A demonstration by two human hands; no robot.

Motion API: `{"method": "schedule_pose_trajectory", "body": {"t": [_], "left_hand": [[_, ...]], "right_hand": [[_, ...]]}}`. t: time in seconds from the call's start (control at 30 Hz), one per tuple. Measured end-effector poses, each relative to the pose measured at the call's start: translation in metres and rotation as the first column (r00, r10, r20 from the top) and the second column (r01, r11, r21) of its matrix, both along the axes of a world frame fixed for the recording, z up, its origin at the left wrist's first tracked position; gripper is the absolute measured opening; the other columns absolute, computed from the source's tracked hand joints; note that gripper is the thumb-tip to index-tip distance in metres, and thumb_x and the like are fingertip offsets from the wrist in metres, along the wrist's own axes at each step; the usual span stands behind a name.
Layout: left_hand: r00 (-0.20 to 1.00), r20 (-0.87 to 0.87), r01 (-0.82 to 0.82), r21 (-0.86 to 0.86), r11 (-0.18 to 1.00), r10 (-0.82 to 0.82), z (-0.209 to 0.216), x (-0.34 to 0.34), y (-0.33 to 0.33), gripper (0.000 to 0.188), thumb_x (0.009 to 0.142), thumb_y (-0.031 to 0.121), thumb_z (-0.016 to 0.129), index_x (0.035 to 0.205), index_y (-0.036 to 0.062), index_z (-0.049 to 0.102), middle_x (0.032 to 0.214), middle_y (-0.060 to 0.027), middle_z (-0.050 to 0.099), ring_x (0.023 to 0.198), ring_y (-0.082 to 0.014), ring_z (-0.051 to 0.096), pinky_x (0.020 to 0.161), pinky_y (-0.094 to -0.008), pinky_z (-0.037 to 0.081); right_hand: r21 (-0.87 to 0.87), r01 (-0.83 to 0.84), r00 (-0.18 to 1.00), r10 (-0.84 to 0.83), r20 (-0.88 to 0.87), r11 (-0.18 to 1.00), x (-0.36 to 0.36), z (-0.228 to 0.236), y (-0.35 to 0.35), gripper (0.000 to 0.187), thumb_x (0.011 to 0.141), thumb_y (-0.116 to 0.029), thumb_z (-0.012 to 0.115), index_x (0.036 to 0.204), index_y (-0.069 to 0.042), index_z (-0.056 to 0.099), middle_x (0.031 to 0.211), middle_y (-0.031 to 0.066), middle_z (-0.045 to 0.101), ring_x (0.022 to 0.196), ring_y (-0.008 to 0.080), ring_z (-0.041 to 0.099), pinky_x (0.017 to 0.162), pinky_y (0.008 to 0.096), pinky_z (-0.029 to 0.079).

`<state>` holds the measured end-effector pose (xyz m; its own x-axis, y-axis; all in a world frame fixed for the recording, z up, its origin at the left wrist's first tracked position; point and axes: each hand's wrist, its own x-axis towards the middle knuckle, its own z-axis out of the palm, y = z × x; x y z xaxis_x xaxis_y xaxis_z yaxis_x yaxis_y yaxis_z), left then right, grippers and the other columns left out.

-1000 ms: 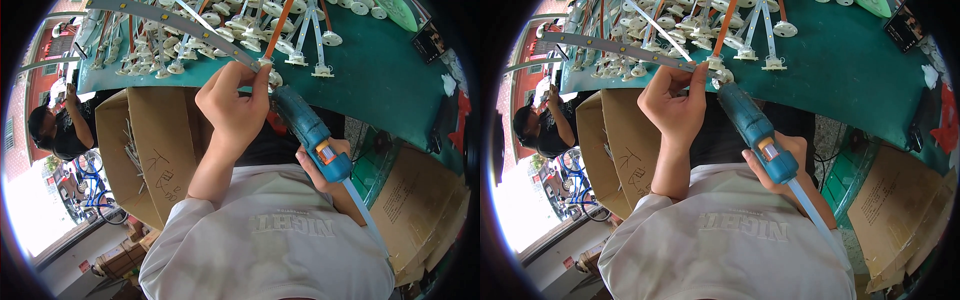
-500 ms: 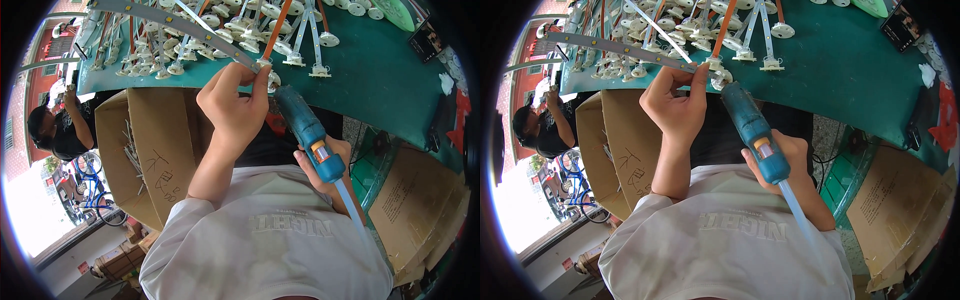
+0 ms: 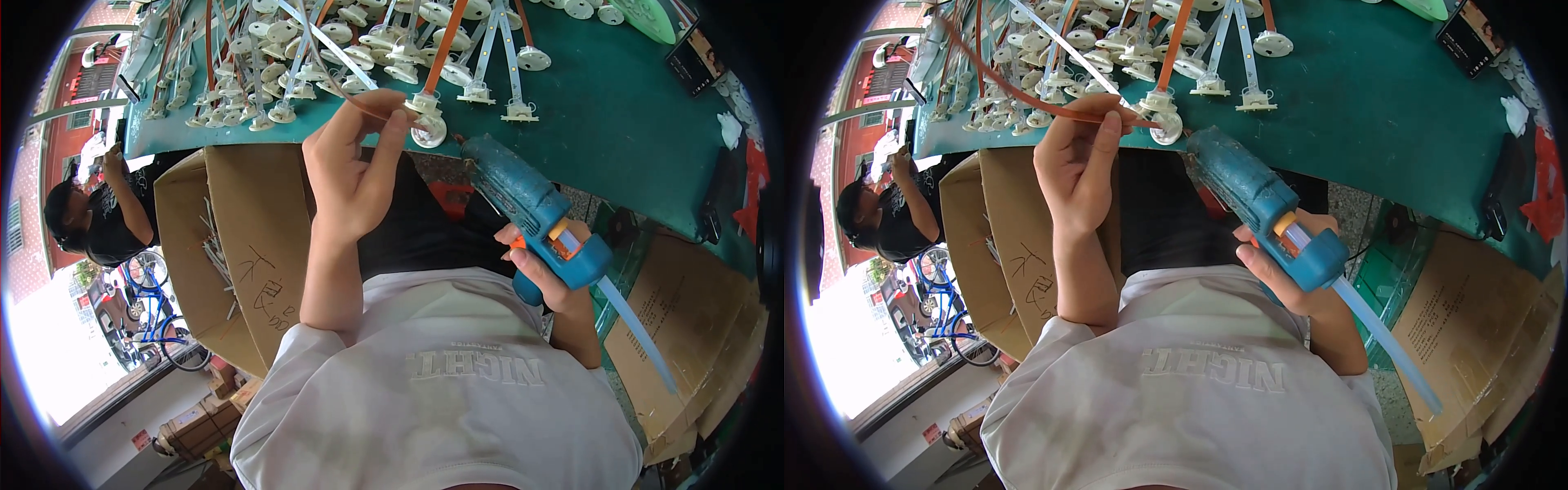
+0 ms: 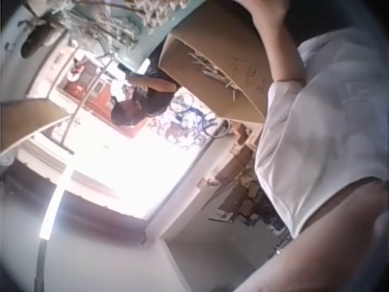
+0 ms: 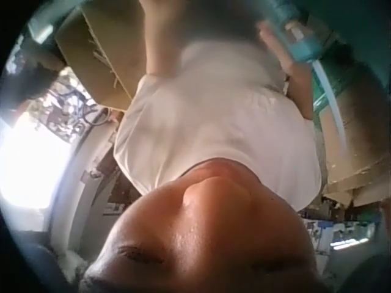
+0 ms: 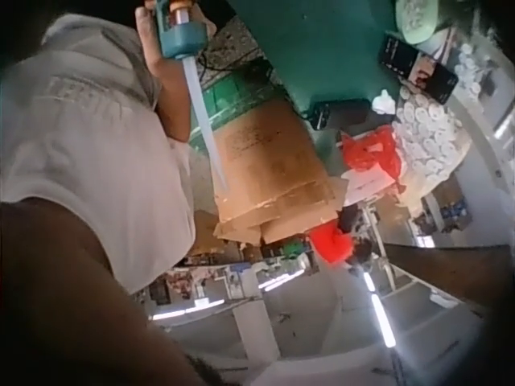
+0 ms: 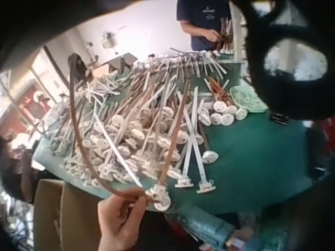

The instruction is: Glue LED light strips onto small circular plastic bases using a hot glue gun.

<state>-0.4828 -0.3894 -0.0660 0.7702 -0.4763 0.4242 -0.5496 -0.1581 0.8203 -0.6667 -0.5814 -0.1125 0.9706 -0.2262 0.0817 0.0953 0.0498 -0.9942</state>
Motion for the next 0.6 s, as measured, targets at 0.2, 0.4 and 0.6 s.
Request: {"method": "schedule_pose_trajectory", "body": {"t": [0.2,0.4,0.6], "left_hand": [[0.998,0.0,0.061,0.086,0.994,-0.061,0.009,-0.004,-0.003,0.02,0.101,-0.002,0.054,0.117,-0.0111,0.06,0.097,-0.0153,0.072,0.091,-0.0202,0.072,0.081,-0.0279,0.055],[0.996,0.084,0.003,0.06,0.998,-0.008,0.004,-0.004,-0.006,0.013,0.096,-0.003,0.058,0.107,-0.0048,0.064,0.088,-0.0141,0.073,0.081,-0.023,0.075,0.068,-0.0289,0.057],[0.998,0.061,0.023,0.16,0.987,-0.033,0.009,-0.006,-0.003,0.017,0.1,-0.003,0.054,0.114,-0.0113,0.06,0.095,-0.0149,0.072,0.089,-0.0196,0.072,0.078,-0.0262,0.055]], "right_hand": [[0.003,-0.019,1.0,0.019,0.023,1.0,0.005,-0.002,0.009,0.013,0.081,-0.005,0.075,0.091,0.001,0.069,0.078,0.0114,0.071,0.065,0.0208,0.069,0.061,0.0307,0.056],[-0.099,-0.016,0.998,0.021,0.052,0.995,0.009,-0.004,0.015,0.01,0.079,-0.002,0.074,0.087,0.0,0.068,0.075,0.0111,0.069,0.062,0.0224,0.068,0.057,0.0304,0.054],[-0.229,0.02,0.992,0.009,0.124,0.973,0.011,-0.009,0.016,0.01,0.078,-0.002,0.074,0.082,-0.002,0.065,0.069,0.0101,0.063,0.056,0.0243,0.063,0.049,0.0311,0.049]]}}
